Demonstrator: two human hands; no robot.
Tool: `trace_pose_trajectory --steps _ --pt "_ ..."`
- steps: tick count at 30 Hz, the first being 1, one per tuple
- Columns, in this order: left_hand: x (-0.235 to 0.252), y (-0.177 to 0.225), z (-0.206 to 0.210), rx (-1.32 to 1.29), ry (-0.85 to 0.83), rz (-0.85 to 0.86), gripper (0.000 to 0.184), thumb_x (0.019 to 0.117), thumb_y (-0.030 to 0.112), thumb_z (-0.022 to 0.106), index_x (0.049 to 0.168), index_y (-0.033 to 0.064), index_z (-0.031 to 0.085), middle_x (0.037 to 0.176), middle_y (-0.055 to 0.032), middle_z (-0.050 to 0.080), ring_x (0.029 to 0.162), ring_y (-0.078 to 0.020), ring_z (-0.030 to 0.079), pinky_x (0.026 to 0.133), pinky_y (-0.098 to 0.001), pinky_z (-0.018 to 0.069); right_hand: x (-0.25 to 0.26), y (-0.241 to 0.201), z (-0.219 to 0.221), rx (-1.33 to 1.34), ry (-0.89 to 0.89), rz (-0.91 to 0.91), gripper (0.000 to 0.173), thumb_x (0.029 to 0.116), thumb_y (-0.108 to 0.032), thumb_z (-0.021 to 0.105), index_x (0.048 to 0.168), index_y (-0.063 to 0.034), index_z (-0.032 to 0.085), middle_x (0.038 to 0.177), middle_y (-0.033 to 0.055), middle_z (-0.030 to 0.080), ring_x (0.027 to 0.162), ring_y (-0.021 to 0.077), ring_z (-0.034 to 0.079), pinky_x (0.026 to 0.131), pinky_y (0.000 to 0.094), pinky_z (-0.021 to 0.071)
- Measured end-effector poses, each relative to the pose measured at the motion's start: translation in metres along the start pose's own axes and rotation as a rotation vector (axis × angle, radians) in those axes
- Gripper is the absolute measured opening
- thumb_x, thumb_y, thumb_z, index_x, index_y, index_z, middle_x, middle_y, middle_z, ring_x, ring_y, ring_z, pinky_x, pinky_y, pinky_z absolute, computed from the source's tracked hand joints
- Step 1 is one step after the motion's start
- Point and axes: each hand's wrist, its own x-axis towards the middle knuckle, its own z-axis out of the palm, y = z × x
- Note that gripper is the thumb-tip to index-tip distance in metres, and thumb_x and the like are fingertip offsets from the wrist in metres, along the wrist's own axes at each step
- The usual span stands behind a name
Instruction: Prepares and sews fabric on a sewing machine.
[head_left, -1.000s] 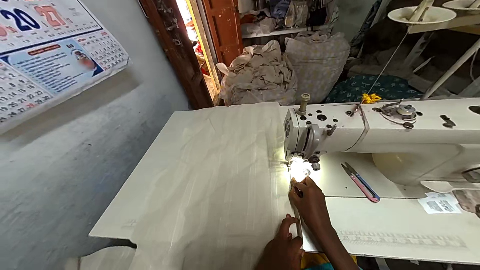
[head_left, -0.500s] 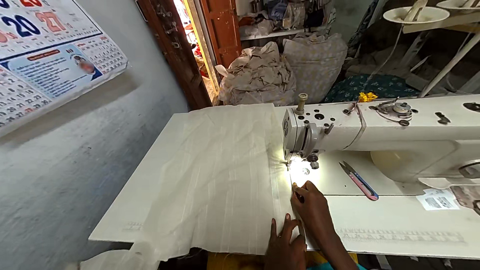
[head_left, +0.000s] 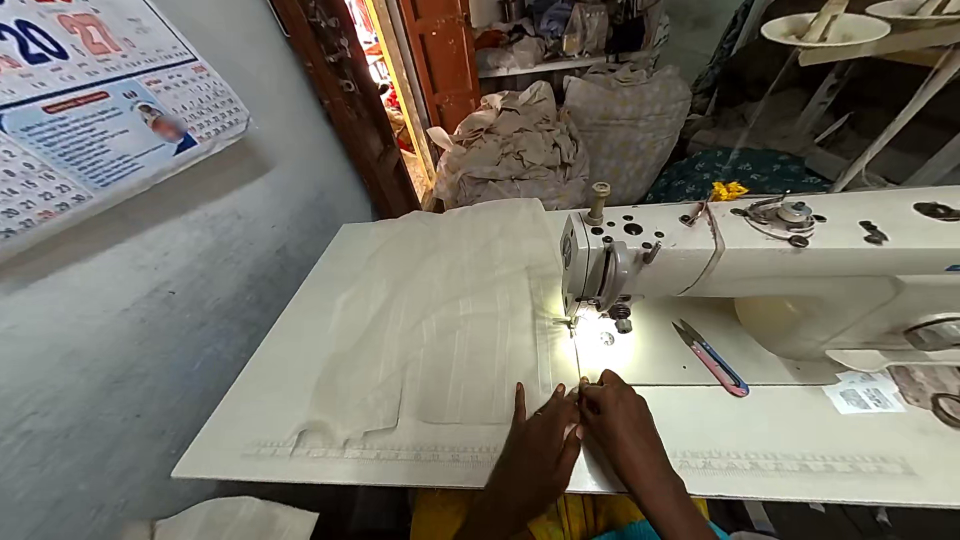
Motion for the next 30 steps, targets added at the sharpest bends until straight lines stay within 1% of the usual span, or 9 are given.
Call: trace_pose_trajectory --steps 5,7,9,11,13,15,17,25,30 --pt "0.019 -0.023 -0.025 0.066 -0.196 0.089 0.054 0.1099 0.041 0.032 0.156 0.0133 0.041 0.161 0.0005 0.043 0.156 -0.0172 0.025 0.121 -0.0708 -0.0026 0.002 0.015 0.019 0.002 0.280 -0.183 0.013 0.0902 -0.009 0.066 0.084 -0.0037 0.076 0.077 0.0101 0.063 0.065 0.0234 0.066 0.060 0.0374 0.0574" --pt "0.030 -0.032 -0.029 0.113 -0.232 0.120 0.051 0.1100 0.040 0.032 0.156 0.0192 0.043 0.162 0.0022 0.041 0.157 -0.0182 0.022 0.120 -0.0726 -0.0012 0.005 0.022 0.023 -0.003 0.348 -0.273 0.012 0.0899 -0.009 0.067 0.084 -0.0035 0.074 0.078 0.0090 0.063 0.066 0.0221 0.066 0.059 0.0359 0.0578" --pt "0.041 -0.040 -0.032 0.131 -0.210 0.148 0.046 0.1090 0.034 0.036 0.151 0.0225 0.050 0.158 0.0024 0.047 0.155 -0.0186 0.027 0.120 -0.0728 0.0016 0.011 0.033 0.025 -0.011 0.371 -0.383 0.011 0.0918 -0.011 0.065 0.088 -0.0050 0.073 0.088 0.0087 0.066 0.080 0.0227 0.068 0.069 0.0354 0.0597" --pt "0.054 -0.047 -0.033 0.147 -0.103 0.234 0.039 0.1052 0.026 0.045 0.139 0.0197 0.063 0.145 -0.0010 0.059 0.146 -0.0212 0.044 0.119 -0.0719 0.0129 0.021 0.043 0.024 0.004 0.379 -0.475 0.011 0.0928 -0.011 0.064 0.092 -0.0042 0.073 0.095 0.0105 0.067 0.087 0.0257 0.067 0.075 0.0371 0.0590" --pt "0.068 -0.051 -0.032 0.230 0.049 0.379 0.028 0.1008 0.026 0.056 0.121 0.0162 0.074 0.124 -0.0020 0.070 0.123 -0.0207 0.063 0.113 -0.0592 0.0378 0.033 0.049 0.019 0.030 0.371 -0.546 0.009 0.0936 -0.009 0.063 0.092 -0.0040 0.071 0.093 0.0102 0.066 0.086 0.0258 0.067 0.075 0.0385 0.0588" --pt "0.080 -0.050 -0.030 0.283 0.154 0.503 0.021 0.0988 0.027 0.063 0.105 0.0137 0.078 0.104 -0.0018 0.074 0.100 -0.0177 0.069 0.096 -0.0418 0.0519 0.045 0.055 0.015 0.049 0.342 -0.597 0.011 0.0948 -0.011 0.061 0.094 -0.0055 0.070 0.088 0.0078 0.065 0.083 0.0239 0.067 0.074 0.0385 0.0586" --pt "0.088 -0.049 -0.028 0.258 0.209 0.535 0.018 0.0970 0.022 0.064 0.098 0.0108 0.078 0.095 -0.0035 0.073 0.089 -0.0183 0.069 0.078 -0.0335 0.0569 0.055 0.061 0.010 0.087 0.300 -0.623 0.015 0.0963 -0.014 0.058 0.095 -0.0059 0.070 0.086 0.0067 0.065 0.081 0.0223 0.067 0.074 0.0391 0.0585" --pt "0.104 -0.021 -0.043 -0.076 0.006 -0.063 0.016 0.0898 0.020 0.078 0.093 0.0053 0.074 0.123 -0.0103 0.061 0.078 -0.0178 0.066 0.070 -0.0377 0.0582 0.057 0.052 0.003 0.153 0.334 -0.532 0.007 0.0930 -0.010 0.065 0.091 -0.0057 0.070 0.078 0.0060 0.062 0.066 0.0196 0.063 0.061 0.0368 0.0558" --pt "0.085 -0.041 -0.015 0.293 0.313 0.320 0.017 0.0958 0.024 0.066 0.098 0.0132 0.079 0.110 -0.0054 0.071 0.085 -0.0184 0.069 0.071 -0.0366 0.0581 0.051 0.057 0.012 -0.014 0.423 -0.668 0.012 0.0922 -0.009 0.066 0.095 -0.0037 0.076 0.088 0.0087 0.068 0.082 0.0225 0.070 0.072 0.0349 0.0614"
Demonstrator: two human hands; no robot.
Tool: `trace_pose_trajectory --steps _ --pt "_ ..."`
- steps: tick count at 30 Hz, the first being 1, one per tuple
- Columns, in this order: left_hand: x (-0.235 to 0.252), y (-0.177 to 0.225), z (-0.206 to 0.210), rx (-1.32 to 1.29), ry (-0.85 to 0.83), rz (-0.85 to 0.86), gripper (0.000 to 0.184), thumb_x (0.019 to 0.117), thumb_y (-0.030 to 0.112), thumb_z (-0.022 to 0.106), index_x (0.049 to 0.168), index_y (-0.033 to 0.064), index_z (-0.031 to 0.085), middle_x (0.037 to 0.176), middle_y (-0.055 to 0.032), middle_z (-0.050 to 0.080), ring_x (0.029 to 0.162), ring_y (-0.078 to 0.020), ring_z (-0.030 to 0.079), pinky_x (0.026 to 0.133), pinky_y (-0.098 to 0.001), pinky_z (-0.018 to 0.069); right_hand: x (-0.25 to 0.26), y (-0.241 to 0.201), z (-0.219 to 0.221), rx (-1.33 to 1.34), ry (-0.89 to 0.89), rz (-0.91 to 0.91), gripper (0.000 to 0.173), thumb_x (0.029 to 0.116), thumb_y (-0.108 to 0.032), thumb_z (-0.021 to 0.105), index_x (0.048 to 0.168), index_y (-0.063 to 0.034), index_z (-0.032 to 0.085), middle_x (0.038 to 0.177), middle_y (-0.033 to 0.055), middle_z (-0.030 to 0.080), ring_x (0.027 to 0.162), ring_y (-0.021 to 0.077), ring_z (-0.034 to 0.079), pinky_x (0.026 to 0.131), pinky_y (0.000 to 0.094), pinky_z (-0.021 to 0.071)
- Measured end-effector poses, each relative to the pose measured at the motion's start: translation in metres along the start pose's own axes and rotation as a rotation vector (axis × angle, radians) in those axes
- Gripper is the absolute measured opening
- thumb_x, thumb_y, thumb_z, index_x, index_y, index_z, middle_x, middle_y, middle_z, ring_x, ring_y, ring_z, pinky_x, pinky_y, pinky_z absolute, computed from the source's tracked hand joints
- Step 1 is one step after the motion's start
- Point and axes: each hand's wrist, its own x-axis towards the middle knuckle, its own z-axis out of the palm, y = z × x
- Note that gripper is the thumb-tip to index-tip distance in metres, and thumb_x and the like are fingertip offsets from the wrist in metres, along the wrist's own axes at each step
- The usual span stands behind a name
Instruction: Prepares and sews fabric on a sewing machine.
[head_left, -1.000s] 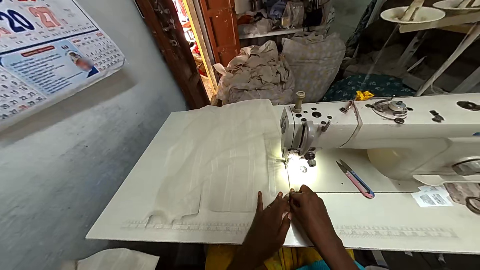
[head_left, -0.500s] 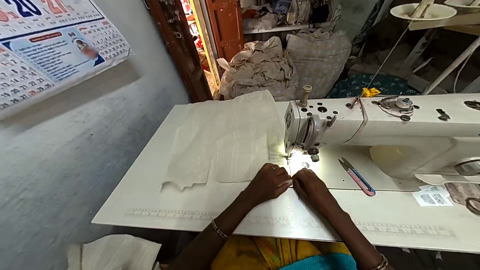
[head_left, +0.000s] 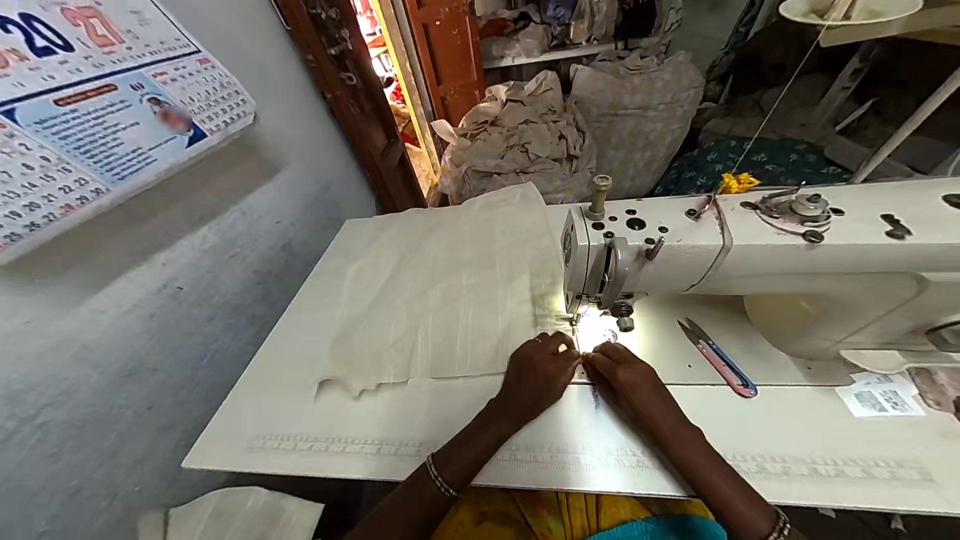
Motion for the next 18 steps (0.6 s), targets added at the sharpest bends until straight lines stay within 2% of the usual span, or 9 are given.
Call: trace_pose_trajectory --steps 2,4,7,8,9,10,11,15,18 --pt "-0.002 0.001 0.004 0.094 0.034 0.083 0.019 0.0954 0.024 0.064 0.100 0.0127 0.079 0.106 -0.0043 0.072 0.087 -0.0214 0.069 0.075 -0.0404 0.0549 0.001 0.003 0.005 -0.057 0.009 -0.048 0.011 0.0921 -0.009 0.064 0.093 -0.0015 0.072 0.085 0.0102 0.065 0.078 0.0246 0.069 0.067 0.0349 0.0602" --pt "0.010 0.004 -0.001 0.068 -0.047 -0.015 0.017 0.0942 0.022 0.065 0.097 0.0103 0.078 0.106 -0.0066 0.072 0.092 -0.0251 0.068 0.078 -0.0450 0.0530 0.007 0.005 0.006 -0.047 -0.017 -0.010 0.012 0.0941 -0.011 0.061 0.092 -0.0013 0.068 0.082 0.0099 0.062 0.074 0.0252 0.067 0.065 0.0359 0.0587" --pt "0.045 0.014 -0.026 -0.007 -0.351 -0.280 0.023 0.0949 0.026 0.068 0.093 0.0052 0.076 0.128 -0.0154 0.063 0.114 -0.0351 0.061 0.092 -0.0559 0.0471 0.012 0.001 0.005 -0.008 0.026 0.095 0.012 0.0941 -0.012 0.063 0.093 -0.0017 0.070 0.081 0.0108 0.065 0.074 0.0268 0.069 0.067 0.0406 0.0597" --pt "0.053 0.017 -0.032 -0.006 -0.419 -0.361 0.025 0.0955 0.029 0.069 0.092 0.0054 0.076 0.136 -0.0167 0.058 0.123 -0.0376 0.055 0.099 -0.0613 0.0418 0.011 -0.002 0.005 -0.013 0.052 0.116 0.010 0.0932 -0.009 0.065 0.091 -0.0016 0.071 0.080 0.0110 0.065 0.073 0.0268 0.069 0.066 0.0408 0.0597" --pt "0.058 0.019 -0.037 -0.023 -0.467 -0.441 0.026 0.0965 0.031 0.069 0.095 0.0053 0.076 0.144 -0.0171 0.053 0.133 -0.0402 0.048 0.107 -0.0691 0.0326 0.010 -0.006 0.006 -0.023 0.075 0.127 0.009 0.0918 -0.007 0.065 0.089 -0.0013 0.071 0.079 0.0111 0.064 0.073 0.0267 0.068 0.066 0.0404 0.0594" --pt "0.059 0.018 -0.039 -0.050 -0.472 -0.491 0.027 0.0958 0.032 0.071 0.096 0.0060 0.076 0.149 -0.0166 0.049 0.139 -0.0410 0.044 0.110 -0.0747 0.0252 0.009 -0.010 0.006 -0.027 0.082 0.136 0.008 0.0909 -0.005 0.066 0.088 -0.0007 0.071 0.081 0.0118 0.063 0.075 0.0274 0.068 0.067 0.0403 0.0595" --pt "0.058 0.014 -0.039 -0.087 -0.456 -0.524 0.026 0.0942 0.033 0.073 0.095 0.0069 0.077 0.150 -0.0153 0.048 0.140 -0.0410 0.042 0.109 -0.0776 0.0218 0.007 -0.014 0.006 -0.026 0.078 0.147 0.007 0.0910 -0.004 0.066 0.089 -0.0003 0.071 0.083 0.0125 0.064 0.078 0.0280 0.068 0.069 0.0403 0.0596" --pt "0.055 0.003 -0.039 -0.205 -0.418 -0.560 0.024 0.0911 0.030 0.078 0.088 0.0062 0.077 0.151 -0.0163 0.045 0.139 -0.0412 0.040 0.108 -0.0784 0.0180 0.005 -0.025 0.010 -0.035 0.096 0.195 0.011 0.0916 -0.003 0.064 0.096 -0.0001 0.073 0.087 0.0116 0.064 0.081 0.0272 0.066 0.072 0.0380 0.0581" --pt "0.064 -0.015 -0.028 -0.227 -0.520 -0.607 0.025 0.0911 0.034 0.077 0.091 0.0092 0.077 0.156 -0.0116 0.040 0.145 -0.0323 0.036 0.112 -0.0752 0.0132 0.007 -0.030 0.013 -0.035 0.072 0.255 0.013 0.0924 -0.001 0.064 0.102 0.0016 0.073 0.092 0.0137 0.064 0.085 0.0296 0.066 0.075 0.0410 0.0579"
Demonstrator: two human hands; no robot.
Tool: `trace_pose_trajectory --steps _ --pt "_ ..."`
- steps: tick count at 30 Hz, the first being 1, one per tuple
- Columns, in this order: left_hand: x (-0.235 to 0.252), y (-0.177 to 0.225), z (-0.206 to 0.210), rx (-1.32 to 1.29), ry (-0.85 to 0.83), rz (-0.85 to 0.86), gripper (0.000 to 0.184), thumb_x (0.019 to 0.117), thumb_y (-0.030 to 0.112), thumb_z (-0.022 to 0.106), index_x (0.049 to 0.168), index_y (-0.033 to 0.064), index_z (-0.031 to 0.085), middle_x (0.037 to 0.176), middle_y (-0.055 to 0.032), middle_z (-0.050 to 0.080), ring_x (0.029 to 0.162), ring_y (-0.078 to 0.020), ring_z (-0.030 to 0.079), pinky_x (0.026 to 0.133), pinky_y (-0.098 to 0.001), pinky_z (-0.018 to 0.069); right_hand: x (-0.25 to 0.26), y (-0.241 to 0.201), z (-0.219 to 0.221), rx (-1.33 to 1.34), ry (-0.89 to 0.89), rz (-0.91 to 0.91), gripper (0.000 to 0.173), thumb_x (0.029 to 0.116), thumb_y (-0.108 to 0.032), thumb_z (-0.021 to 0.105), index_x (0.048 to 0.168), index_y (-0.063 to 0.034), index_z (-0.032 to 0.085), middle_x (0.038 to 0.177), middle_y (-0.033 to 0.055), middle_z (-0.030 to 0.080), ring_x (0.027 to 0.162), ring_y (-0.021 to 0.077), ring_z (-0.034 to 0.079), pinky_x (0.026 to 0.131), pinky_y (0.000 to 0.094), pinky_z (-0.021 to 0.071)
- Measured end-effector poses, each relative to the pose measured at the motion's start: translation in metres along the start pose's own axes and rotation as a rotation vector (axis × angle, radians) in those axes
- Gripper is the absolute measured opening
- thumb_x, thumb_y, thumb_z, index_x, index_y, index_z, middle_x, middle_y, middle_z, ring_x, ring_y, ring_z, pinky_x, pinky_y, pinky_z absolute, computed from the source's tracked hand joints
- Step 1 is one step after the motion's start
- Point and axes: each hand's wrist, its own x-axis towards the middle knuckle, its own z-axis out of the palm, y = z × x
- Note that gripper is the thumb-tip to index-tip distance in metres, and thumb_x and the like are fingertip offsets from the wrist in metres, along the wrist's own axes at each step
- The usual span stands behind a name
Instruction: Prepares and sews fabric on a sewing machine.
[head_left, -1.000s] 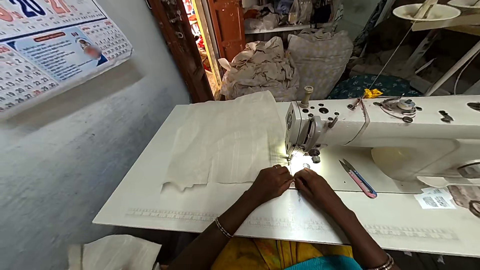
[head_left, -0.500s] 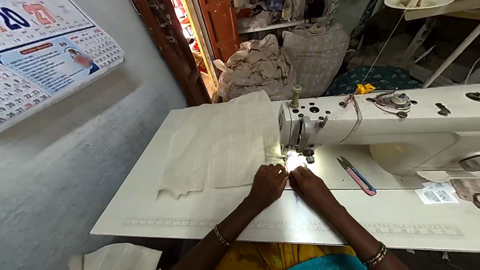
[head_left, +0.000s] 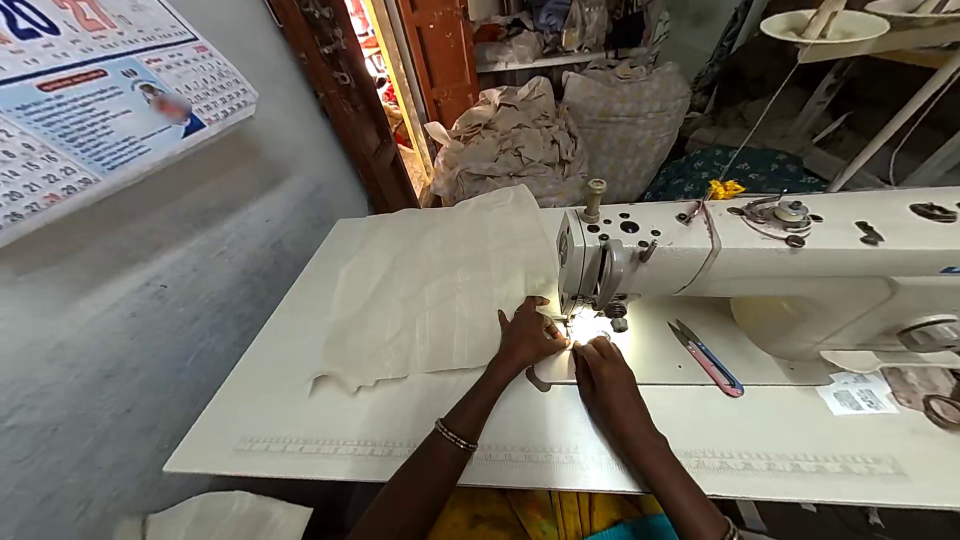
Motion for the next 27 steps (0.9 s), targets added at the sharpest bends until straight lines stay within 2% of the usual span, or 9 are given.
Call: trace_pose_trajectory --steps 7,12,15,18,20,22,23,25,27 --pt "0.016 -0.004 -0.001 -0.042 0.032 -0.010 0.025 0.0901 0.033 0.078 0.091 0.0085 0.078 0.155 -0.0119 0.042 0.142 -0.0321 0.041 0.113 -0.0749 0.0118 0.010 -0.008 0.003 0.043 -0.037 0.140 0.020 0.0909 0.002 0.066 0.109 0.0048 0.072 0.098 0.0190 0.063 0.095 0.0359 0.064 0.085 0.0474 0.0552" --pt "-0.027 -0.013 -0.006 0.151 0.211 0.104 0.024 0.0899 0.017 0.077 0.110 0.0050 0.074 0.151 -0.0168 0.050 0.142 -0.0411 0.043 0.115 -0.0764 0.0179 -0.004 0.003 -0.007 0.122 -0.029 0.175 0.030 0.0936 0.000 0.061 0.120 -0.0023 0.074 0.105 0.0211 0.062 0.096 0.0365 0.062 0.084 0.0486 0.0540" --pt "-0.059 -0.097 -0.039 0.342 0.487 -0.012 0.032 0.0896 0.001 0.069 0.122 0.0004 0.068 0.145 -0.0235 0.053 0.139 -0.0454 0.045 0.113 -0.0722 0.0284 -0.031 0.018 -0.017 0.169 -0.022 0.212 0.031 0.0968 -0.005 0.059 0.124 -0.0084 0.074 0.110 0.0169 0.062 0.098 0.0314 0.062 0.084 0.0446 0.0553" --pt "-0.128 -0.181 -0.090 0.435 0.614 -0.235 0.022 0.0961 -0.005 0.058 0.116 -0.0019 0.069 0.117 -0.0287 0.065 0.109 -0.0494 0.064 0.089 -0.0674 0.0513 -0.051 0.027 -0.028 0.282 -0.023 0.281 0.029 0.0972 -0.012 0.059 0.123 -0.0117 0.073 0.115 0.0116 0.064 0.099 0.0230 0.065 0.084 0.0389 0.0574" --pt "-0.175 -0.175 -0.107 0.515 0.413 -0.325 0.018 0.0972 -0.002 0.060 0.111 -0.0036 0.071 0.107 -0.0287 0.069 0.102 -0.0498 0.067 0.087 -0.0666 0.0522 -0.057 0.023 -0.029 0.427 -0.044 0.331 0.027 0.1023 -0.016 0.055 0.121 -0.0112 0.074 0.109 0.0059 0.071 0.092 0.0153 0.069 0.080 0.0332 0.0590" --pt "-0.214 -0.102 -0.113 0.528 -0.142 -0.434 0.027 0.0960 0.000 0.061 0.120 -0.0128 0.065 0.120 -0.0354 0.064 0.118 -0.0537 0.059 0.102 -0.0658 0.0439 -0.059 -0.002 -0.034 0.655 -0.229 0.434 0.036 0.1085 -0.023 0.043 0.120 -0.0071 0.072 0.101 0.0027 0.076 0.084 0.0129 0.072 0.076 0.0332 0.0605" --pt "-0.224 -0.062 -0.112 0.512 -0.450 -0.386 0.031 0.0941 0.008 0.069 0.115 -0.0145 0.065 0.117 -0.0360 0.064 0.116 -0.0534 0.060 0.101 -0.0650 0.0439 -0.059 -0.019 -0.039 0.778 -0.402 0.496 0.043 0.1103 -0.029 0.038 0.120 -0.0047 0.072 0.098 0.0038 0.076 0.082 0.0146 0.073 0.074 0.0353 0.0612" --pt "-0.227 -0.017 -0.102 0.295 -0.784 -0.031 0.028 0.0922 0.019 0.075 0.097 -0.0077 0.073 0.090 -0.0267 0.069 0.087 -0.0424 0.068 0.084 -0.0573 0.0518 -0.058 -0.053 -0.047 0.912 -0.811 0.542 0.055 0.1105 -0.042 0.035 0.117 -0.0007 0.071 0.097 0.0084 0.076 0.086 0.0195 0.074 0.079 0.0415 0.0617" --pt "-0.204 -0.005 -0.088 0.020 -0.709 0.327 0.022 0.0919 0.022 0.074 0.097 0.0002 0.077 0.076 -0.0131 0.070 0.069 -0.0241 0.067 0.069 -0.0446 0.0547 -0.062 -0.085 -0.059 0.827 -1.041 0.438 0.054 0.1074 -0.045 0.046 0.105 0.0033 0.071 0.093 0.0147 0.073 0.087 0.0254 0.072 0.084 0.0479 0.0587"
